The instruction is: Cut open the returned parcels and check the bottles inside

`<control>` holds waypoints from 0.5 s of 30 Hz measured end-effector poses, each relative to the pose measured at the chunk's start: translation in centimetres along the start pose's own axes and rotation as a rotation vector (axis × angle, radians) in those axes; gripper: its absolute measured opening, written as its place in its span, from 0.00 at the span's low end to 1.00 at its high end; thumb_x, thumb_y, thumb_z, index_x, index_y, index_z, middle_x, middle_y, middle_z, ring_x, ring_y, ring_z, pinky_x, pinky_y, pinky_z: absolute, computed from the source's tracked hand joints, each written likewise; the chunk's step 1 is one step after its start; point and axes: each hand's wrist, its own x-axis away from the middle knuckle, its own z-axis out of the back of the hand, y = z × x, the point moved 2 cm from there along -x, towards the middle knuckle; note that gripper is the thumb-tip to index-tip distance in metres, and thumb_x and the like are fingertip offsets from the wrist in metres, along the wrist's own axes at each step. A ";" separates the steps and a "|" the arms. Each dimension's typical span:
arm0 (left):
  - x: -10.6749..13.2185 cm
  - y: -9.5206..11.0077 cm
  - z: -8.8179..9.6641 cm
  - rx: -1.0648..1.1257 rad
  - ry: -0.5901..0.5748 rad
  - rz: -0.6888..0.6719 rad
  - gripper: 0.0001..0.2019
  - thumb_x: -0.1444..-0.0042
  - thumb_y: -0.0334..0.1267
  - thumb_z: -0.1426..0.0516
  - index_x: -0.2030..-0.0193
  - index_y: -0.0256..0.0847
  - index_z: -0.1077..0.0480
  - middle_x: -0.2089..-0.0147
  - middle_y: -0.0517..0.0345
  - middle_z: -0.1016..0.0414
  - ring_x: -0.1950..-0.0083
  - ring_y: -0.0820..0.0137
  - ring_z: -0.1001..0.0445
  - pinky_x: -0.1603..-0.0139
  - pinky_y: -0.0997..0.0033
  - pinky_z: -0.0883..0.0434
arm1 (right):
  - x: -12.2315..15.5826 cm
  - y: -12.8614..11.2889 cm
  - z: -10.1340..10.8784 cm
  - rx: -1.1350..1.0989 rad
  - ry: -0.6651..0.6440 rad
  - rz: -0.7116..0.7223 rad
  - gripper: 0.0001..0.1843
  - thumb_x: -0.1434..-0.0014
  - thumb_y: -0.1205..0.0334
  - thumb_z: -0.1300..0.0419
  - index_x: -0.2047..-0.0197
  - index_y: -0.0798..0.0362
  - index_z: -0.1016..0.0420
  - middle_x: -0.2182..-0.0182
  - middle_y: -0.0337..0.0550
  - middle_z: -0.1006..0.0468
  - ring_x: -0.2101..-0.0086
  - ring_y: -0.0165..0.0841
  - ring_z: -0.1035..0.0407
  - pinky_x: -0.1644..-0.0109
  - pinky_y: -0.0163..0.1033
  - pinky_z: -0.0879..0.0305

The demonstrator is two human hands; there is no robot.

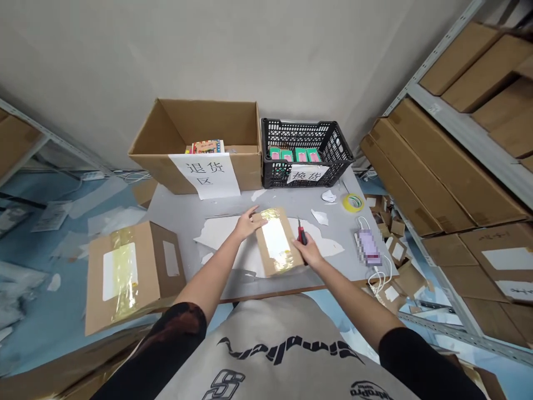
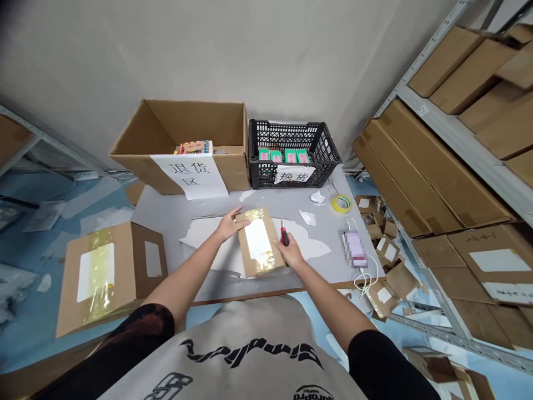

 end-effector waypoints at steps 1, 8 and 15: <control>0.3 0.4 -0.3 -0.079 0.060 0.014 0.47 0.57 0.57 0.34 0.33 0.39 0.41 0.34 0.40 0.36 0.37 0.54 0.33 0.39 0.57 0.34 | 0.5 0.7 -1.2 0.005 -0.032 -0.034 0.25 0.59 0.45 0.29 0.66 0.49 0.35 0.78 0.32 0.29 0.79 0.29 0.35 0.77 0.34 0.38; 6.3 1.8 -4.1 -0.723 0.026 0.108 0.61 0.64 0.68 0.36 0.27 0.47 0.57 0.24 0.37 0.68 0.27 0.36 0.57 0.33 0.39 0.50 | -0.7 1.9 -2.5 -0.231 0.071 -0.111 0.26 0.56 0.42 0.32 0.63 0.50 0.36 0.83 0.32 0.31 0.82 0.30 0.35 0.79 0.35 0.38; 4.5 3.8 -8.3 -0.956 -0.012 0.020 0.68 0.72 0.67 0.34 0.28 0.35 0.56 0.27 0.21 0.68 0.29 0.26 0.66 0.38 0.25 0.62 | -7.5 -2.3 -2.7 -0.118 -0.005 -0.049 0.26 0.60 0.49 0.30 0.65 0.47 0.41 0.80 0.27 0.34 0.82 0.27 0.37 0.78 0.34 0.38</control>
